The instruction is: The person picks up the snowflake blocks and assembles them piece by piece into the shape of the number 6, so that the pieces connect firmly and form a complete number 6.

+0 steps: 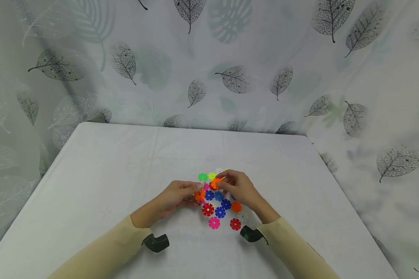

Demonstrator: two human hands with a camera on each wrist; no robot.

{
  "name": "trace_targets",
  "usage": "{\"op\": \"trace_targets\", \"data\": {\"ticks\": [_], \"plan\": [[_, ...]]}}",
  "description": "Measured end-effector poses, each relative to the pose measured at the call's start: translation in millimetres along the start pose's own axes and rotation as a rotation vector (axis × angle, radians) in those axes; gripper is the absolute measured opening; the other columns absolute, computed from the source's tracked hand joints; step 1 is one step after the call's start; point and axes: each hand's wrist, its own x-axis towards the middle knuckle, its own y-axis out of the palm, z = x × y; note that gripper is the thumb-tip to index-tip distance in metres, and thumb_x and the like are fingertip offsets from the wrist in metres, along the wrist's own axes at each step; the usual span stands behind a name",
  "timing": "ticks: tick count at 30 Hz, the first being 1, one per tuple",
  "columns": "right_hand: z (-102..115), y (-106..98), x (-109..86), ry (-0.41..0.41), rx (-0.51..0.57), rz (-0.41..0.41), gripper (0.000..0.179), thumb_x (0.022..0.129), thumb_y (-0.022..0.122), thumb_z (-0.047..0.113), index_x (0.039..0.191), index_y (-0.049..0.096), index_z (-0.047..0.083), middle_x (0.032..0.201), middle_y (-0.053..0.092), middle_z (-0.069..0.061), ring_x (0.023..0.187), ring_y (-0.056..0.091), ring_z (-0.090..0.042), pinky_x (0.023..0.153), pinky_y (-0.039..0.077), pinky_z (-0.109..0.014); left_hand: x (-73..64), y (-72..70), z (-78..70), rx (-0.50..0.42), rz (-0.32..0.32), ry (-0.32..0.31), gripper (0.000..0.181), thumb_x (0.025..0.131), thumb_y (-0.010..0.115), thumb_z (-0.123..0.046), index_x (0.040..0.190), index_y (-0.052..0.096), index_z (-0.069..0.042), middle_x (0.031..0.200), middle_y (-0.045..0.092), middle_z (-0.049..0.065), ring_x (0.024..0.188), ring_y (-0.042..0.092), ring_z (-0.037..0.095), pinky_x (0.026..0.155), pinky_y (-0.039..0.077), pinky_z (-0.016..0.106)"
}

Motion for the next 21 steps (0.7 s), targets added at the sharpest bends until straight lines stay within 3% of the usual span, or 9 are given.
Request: {"op": "trace_targets", "data": {"ticks": [13,21], "plan": [[17,1,-4.1,-0.097,0.109,0.003,0.028,0.095,0.073,0.020,0.121,0.071,0.010,0.095,0.075,-0.011,0.074,0.070,-0.022,0.074,0.058,-0.051,-2.4,3.2,-1.3,0.071,-0.009,0.018,0.049,0.098,0.069,-0.033,0.133,0.064,0.001,0.105,0.074,0.010,0.092,0.071,0.028,0.086,0.057,0.038],[19,5,-3.6,-0.101,0.148,-0.024,0.028,0.095,0.074,0.022,0.120,0.072,0.010,0.094,0.075,-0.013,0.074,0.069,-0.022,0.082,0.056,-0.055,-3.8,6.7,-2.5,0.095,0.009,0.038,0.048,0.098,0.069,-0.031,0.133,0.064,0.002,0.110,0.074,0.012,0.094,0.071,0.029,0.086,0.057,0.038]]}}
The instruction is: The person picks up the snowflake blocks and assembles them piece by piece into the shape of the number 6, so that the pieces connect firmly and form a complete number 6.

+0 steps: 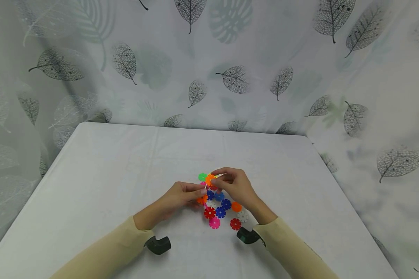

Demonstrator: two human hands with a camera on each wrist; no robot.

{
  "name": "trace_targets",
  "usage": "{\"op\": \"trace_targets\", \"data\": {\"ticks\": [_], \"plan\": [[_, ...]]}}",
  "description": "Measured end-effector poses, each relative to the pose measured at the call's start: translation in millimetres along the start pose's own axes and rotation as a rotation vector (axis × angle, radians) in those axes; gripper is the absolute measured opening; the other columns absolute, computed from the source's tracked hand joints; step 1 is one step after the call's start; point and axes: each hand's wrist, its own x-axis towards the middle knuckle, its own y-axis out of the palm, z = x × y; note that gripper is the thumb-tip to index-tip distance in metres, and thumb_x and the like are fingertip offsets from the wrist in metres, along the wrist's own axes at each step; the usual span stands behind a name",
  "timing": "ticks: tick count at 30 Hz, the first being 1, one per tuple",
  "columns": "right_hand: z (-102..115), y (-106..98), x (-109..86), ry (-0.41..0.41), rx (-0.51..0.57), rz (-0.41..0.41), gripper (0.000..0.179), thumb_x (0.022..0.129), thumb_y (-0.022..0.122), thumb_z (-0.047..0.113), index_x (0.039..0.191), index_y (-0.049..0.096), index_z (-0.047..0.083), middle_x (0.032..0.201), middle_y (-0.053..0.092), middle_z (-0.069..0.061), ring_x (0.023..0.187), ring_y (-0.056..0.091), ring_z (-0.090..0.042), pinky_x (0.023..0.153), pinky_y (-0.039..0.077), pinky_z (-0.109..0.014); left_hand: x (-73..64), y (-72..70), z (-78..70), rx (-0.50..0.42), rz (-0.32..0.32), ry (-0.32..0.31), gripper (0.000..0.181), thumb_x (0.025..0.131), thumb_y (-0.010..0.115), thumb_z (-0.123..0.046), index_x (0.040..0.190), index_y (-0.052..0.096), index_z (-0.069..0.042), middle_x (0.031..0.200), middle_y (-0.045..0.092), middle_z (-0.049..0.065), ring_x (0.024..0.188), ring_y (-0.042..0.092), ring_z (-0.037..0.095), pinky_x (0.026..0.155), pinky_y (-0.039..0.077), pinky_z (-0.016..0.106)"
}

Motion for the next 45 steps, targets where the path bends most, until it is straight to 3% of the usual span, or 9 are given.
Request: {"op": "trace_targets", "data": {"ticks": [4,12,16,21,31,36,41,45], "plan": [[0,0,0.5,-0.018,0.002,0.009,0.028,0.096,0.073,0.019,0.121,0.072,0.007,0.095,0.075,-0.012,0.075,0.069,-0.023,0.081,0.058,-0.051,-0.2,0.2,-0.6,0.003,0.008,0.004,0.049,0.099,0.069,-0.031,0.134,0.063,0.003,0.111,0.074,0.012,0.094,0.071,0.028,0.087,0.057,0.038],[2,-1,1.0,-0.064,-0.023,0.051,0.028,0.099,0.065,0.008,0.124,0.069,-0.003,0.099,0.073,-0.016,0.078,0.066,-0.034,0.068,0.054,-0.026,0.7,-1.1,0.5,0.052,0.060,0.044,0.051,0.099,0.069,-0.030,0.137,0.061,0.003,0.112,0.073,0.011,0.091,0.071,0.030,0.086,0.058,0.038],[2,-1,0.0,-0.087,-0.053,0.053,0.029,0.099,0.067,0.015,0.125,0.071,0.002,0.098,0.073,-0.011,0.077,0.065,-0.029,0.066,0.054,-0.030,0.0,0.2,-1.3,0.092,0.065,0.074,0.050,0.099,0.068,-0.028,0.136,0.061,0.004,0.110,0.074,0.011,0.092,0.072,0.032,0.086,0.058,0.040],[3,-1,-1.1,-0.119,-0.099,0.065,0.031,0.098,0.069,0.023,0.124,0.073,0.008,0.100,0.073,-0.003,0.076,0.065,-0.021,0.066,0.056,-0.035,-1.2,3.5,-3.3,0.124,0.027,0.098,0.046,0.099,0.068,-0.028,0.132,0.065,0.004,0.106,0.075,0.011,0.092,0.072,0.032,0.085,0.058,0.041],[4,9,-3.2,-0.166,-0.066,-0.014,0.026,0.096,0.072,0.018,0.119,0.075,0.006,0.100,0.075,0.001,0.080,0.070,-0.020,0.075,0.059,-0.032,-3.9,6.8,-2.8,0.120,-0.021,0.172,0.039,0.100,0.067,-0.024,0.130,0.067,0.001,0.104,0.075,0.010,0.087,0.071,0.026,0.086,0.057,0.043],[1,13,-3.1,-0.173,-0.054,0.003,0.025,0.096,0.072,0.019,0.118,0.075,0.007,0.096,0.075,-0.002,0.077,0.070,-0.016,0.076,0.059,-0.033,-3.0,4.6,1.1,0.104,-0.036,0.166,0.039,0.099,0.068,-0.024,0.129,0.067,0.001,0.107,0.075,0.011,0.088,0.071,0.022,0.086,0.057,0.041],[-3,9,-3.5,-0.145,-0.024,0.053,0.029,0.099,0.068,0.021,0.123,0.073,0.006,0.101,0.074,-0.003,0.085,0.070,-0.020,0.081,0.059,-0.044,-1.0,3.6,2.0,0.097,-0.011,0.127,0.042,0.100,0.067,-0.026,0.130,0.066,0.002,0.107,0.075,0.010,0.090,0.071,0.024,0.086,0.057,0.041],[-8,7,-3.1,-0.120,-0.009,0.091,0.032,0.104,0.060,0.022,0.130,0.069,0.004,0.101,0.073,-0.007,0.089,0.067,-0.024,0.075,0.055,-0.038,0.8,2.9,0.5,0.090,-0.034,0.079,0.043,0.098,0.070,-0.028,0.129,0.067,0.001,0.106,0.075,0.009,0.087,0.071,0.025,0.083,0.058,0.041]]}}
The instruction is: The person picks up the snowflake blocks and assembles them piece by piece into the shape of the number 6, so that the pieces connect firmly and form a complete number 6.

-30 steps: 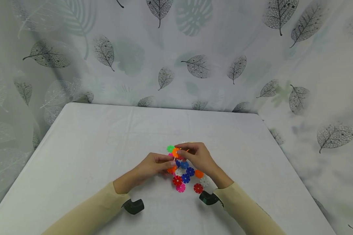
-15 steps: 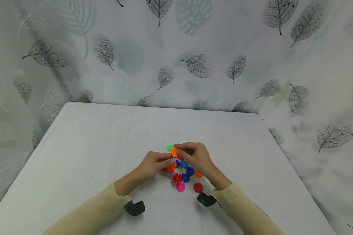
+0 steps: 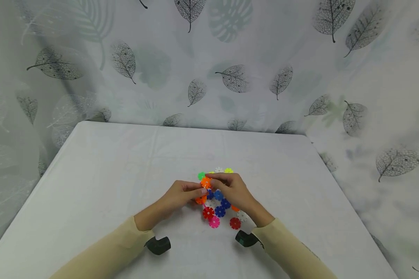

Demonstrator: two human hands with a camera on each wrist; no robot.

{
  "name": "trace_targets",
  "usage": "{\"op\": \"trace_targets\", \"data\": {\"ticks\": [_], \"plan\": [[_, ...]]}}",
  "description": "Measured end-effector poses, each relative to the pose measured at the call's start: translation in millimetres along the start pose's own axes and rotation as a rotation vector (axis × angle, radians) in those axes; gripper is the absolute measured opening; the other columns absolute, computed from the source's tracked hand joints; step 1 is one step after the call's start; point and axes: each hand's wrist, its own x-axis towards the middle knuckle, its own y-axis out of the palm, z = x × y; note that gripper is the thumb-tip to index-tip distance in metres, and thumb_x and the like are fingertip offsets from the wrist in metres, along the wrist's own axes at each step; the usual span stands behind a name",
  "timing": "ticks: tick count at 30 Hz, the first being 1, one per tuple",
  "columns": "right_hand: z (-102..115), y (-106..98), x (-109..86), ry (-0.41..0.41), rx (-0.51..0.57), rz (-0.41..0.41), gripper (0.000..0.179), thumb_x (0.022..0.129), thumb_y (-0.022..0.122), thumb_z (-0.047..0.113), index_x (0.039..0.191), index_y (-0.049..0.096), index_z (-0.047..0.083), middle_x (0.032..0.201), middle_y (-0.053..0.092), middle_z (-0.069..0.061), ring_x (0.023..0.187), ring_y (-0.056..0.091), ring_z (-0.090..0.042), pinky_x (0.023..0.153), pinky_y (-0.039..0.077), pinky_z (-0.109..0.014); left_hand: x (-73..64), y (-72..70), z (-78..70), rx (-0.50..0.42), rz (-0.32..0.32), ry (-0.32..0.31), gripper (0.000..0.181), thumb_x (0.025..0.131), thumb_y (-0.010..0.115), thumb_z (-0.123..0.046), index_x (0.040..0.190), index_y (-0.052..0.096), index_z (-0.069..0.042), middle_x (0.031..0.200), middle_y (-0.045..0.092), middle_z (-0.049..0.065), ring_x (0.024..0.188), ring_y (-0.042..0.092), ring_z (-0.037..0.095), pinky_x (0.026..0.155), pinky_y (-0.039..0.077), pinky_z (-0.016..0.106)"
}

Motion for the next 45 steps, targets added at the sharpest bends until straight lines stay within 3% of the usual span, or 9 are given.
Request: {"op": "trace_targets", "data": {"ticks": [3,8,12,15,20,29,38,45], "plan": [[-2,0,0.1,0.001,0.009,0.010,0.032,0.105,0.058,0.019,0.132,0.067,0.003,0.103,0.073,-0.010,0.090,0.066,-0.026,0.075,0.054,-0.038,0.7,-0.3,-1.5,0.012,-0.019,-0.019,0.045,0.097,0.071,-0.030,0.130,0.067,0.000,0.107,0.075,0.009,0.084,0.070,0.023,0.080,0.059,0.041],[-2,-1,-0.2,0.008,0.040,0.012,0.031,0.103,0.060,0.011,0.131,0.066,-0.001,0.121,0.070,-0.014,0.094,0.068,-0.031,0.089,0.054,-0.055,-0.8,-0.5,-4.9,0.038,-0.021,0.001,0.049,0.097,0.070,-0.034,0.134,0.065,-0.002,0.112,0.073,0.009,0.081,0.069,0.021,0.078,0.058,0.040],[7,-2,-3.4,0.016,0.029,-0.003,0.031,0.103,0.060,0.010,0.131,0.066,-0.002,0.119,0.070,-0.016,0.095,0.068,-0.036,0.089,0.053,-0.059,-2.1,-0.1,-6.4,0.040,-0.039,-0.003,0.048,0.097,0.070,-0.033,0.134,0.065,-0.002,0.108,0.074,0.008,0.079,0.068,0.021,0.076,0.058,0.040],[5,-4,-4.3,0.017,0.002,-0.067,0.034,0.103,0.061,0.019,0.133,0.066,0.004,0.120,0.070,-0.013,0.098,0.067,-0.031,0.089,0.054,-0.054,-1.5,0.3,-5.9,0.036,-0.065,-0.033,0.046,0.097,0.070,-0.031,0.133,0.066,-0.003,0.102,0.075,0.007,0.077,0.066,0.020,0.074,0.058,0.039],[-7,-11,-2.5,0.026,-0.052,-0.240,0.036,0.104,0.060,0.030,0.136,0.064,0.014,0.135,0.062,-0.005,0.114,0.063,-0.023,0.096,0.052,-0.044,-0.9,0.0,-5.9,0.030,-0.115,-0.075,0.048,0.096,0.071,-0.030,0.135,0.064,-0.004,0.098,0.075,0.006,0.075,0.066,0.021,0.072,0.058,0.037],[-17,-33,-3.1,0.075,-0.080,-0.455,0.047,0.103,0.061,0.034,0.146,0.054,0.019,0.149,0.046,-0.007,0.129,0.052,-0.029,0.105,0.043,-0.049,-2.7,-2.6,-5.6,0.005,-0.203,-0.079,0.048,0.092,0.075,-0.030,0.134,0.067,-0.008,0.091,0.076,0.005,0.072,0.066,0.026,0.071,0.058,0.036],[-25,-56,-10.0,0.138,-0.058,-0.559,0.050,0.103,0.061,0.033,0.148,0.050,0.015,0.152,0.042,-0.009,0.130,0.049,-0.031,0.108,0.039,-0.053,-2.8,-2.9,-7.7,0.018,-0.291,-0.096,0.045,0.094,0.072,-0.028,0.132,0.068,-0.006,0.093,0.075,0.005,0.078,0.067,0.027,0.066,0.056,0.034],[-34,-71,-20.2,0.236,-0.076,-0.556,0.053,0.103,0.060,0.036,0.150,0.048,0.016,0.150,0.045,-0.009,0.132,0.047,-0.031,0.109,0.041,-0.052,-1.0,-3.5,-7.4,-0.029,-0.313,-0.139,0.047,0.094,0.073,-0.029,0.135,0.065,-0.008,0.093,0.076,0.007,0.074,0.069,0.028,0.065,0.056,0.032]]}}
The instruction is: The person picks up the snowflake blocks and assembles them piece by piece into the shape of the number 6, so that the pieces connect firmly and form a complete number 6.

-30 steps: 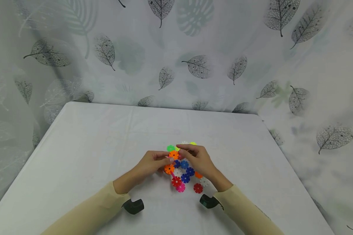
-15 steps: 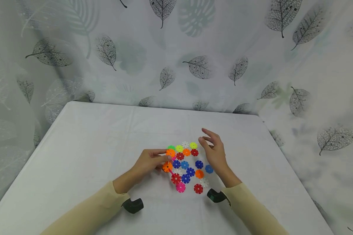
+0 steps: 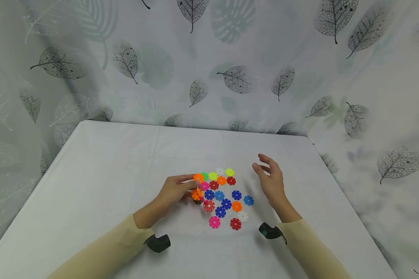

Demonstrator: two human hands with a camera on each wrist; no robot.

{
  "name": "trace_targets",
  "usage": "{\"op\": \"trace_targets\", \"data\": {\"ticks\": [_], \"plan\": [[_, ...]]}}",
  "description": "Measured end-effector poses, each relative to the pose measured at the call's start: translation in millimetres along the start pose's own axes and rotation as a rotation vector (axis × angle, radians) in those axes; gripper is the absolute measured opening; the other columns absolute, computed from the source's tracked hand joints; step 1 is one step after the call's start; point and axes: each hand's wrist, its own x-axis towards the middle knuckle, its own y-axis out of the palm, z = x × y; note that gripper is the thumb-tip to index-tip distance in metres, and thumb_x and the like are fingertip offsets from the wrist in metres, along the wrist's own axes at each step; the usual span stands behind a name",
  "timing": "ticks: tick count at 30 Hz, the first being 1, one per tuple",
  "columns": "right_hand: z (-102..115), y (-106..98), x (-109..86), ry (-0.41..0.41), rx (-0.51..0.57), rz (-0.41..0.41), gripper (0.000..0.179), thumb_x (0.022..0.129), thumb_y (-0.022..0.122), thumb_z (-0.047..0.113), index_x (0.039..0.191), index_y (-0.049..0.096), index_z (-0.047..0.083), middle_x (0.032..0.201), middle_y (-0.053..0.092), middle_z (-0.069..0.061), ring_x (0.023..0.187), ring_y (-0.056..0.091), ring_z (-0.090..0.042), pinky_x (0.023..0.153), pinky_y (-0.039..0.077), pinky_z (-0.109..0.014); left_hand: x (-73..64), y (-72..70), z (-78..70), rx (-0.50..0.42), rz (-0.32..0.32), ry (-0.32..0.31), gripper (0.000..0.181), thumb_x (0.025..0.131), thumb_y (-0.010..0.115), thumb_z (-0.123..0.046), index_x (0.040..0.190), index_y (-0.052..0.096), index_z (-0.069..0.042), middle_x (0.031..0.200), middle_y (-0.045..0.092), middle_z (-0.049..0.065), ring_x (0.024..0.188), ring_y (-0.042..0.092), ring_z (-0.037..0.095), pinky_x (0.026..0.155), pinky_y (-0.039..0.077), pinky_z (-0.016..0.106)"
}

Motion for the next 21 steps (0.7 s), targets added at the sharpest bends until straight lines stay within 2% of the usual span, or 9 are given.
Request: {"op": "trace_targets", "data": {"ticks": [7,11,16,19,21], "plan": [[-15,-16,-1.1,0.119,-0.091,0.059,0.053,0.103,0.060,0.036,0.150,0.049,0.014,0.148,0.048,-0.012,0.132,0.047,-0.034,0.107,0.042,-0.053,0.2,-0.1,-0.3,-0.027,0.004,-0.002,0.052,0.093,0.074,-0.030,0.139,0.063,-0.009,0.098,0.076,0.008,0.075,0.071,0.027,0.067,0.057,0.033],[-23,-24,-3.6,0.172,-0.138,0.144,0.048,0.101,0.063,0.032,0.144,0.055,0.012,0.140,0.055,-0.013,0.122,0.054,-0.032,0.097,0.049,-0.045,0.2,-0.2,0.2,-0.058,0.009,0.008,0.052,0.094,0.074,-0.028,0.140,0.061,-0.008,0.099,0.076,0.010,0.074,0.072,0.027,0.070,0.059,0.034],[-31,-33,-6.7,0.154,-0.261,0.331,0.039,0.095,0.073,0.029,0.129,0.068,0.010,0.115,0.067,-0.008,0.100,0.061,-0.026,0.083,0.052,-0.032,1.6,-0.6,2.7,-0.099,0.033,0.034,0.052,0.094,0.074,-0.024,0.141,0.060,-0.006,0.094,0.075,0.011,0.070,0.070,0.026,0.071,0.060,0.035],[-33,-34,-8.4,0.114,-0.326,0.452,0.036,0.088,0.080,0.027,0.119,0.073,0.010,0.101,0.068,-0.003,0.093,0.060,-0.022,0.079,0.051,-0.031,1.7,-0.9,3.5,-0.104,0.042,0.042,0.053,0.094,0.074,-0.024,0.142,0.058,-0.006,0.093,0.075,0.010,0.068,0.068,0.025,0.073,0.060,0.036],[-34,-33,-9.9,0.095,-0.347,0.498,0.037,0.083,0.085,0.026,0.115,0.074,0.010,0.096,0.067,-0.002,0.091,0.059,-0.022,0.077,0.051,-0.032,1.8,-1.1,3.7,-0.099,0.044,0.044,0.053,0.095,0.074,-0.023,0.143,0.058,-0.006,0.093,0.075,0.010,0.068,0.067,0.025,0.073,0.060,0.036]]}}
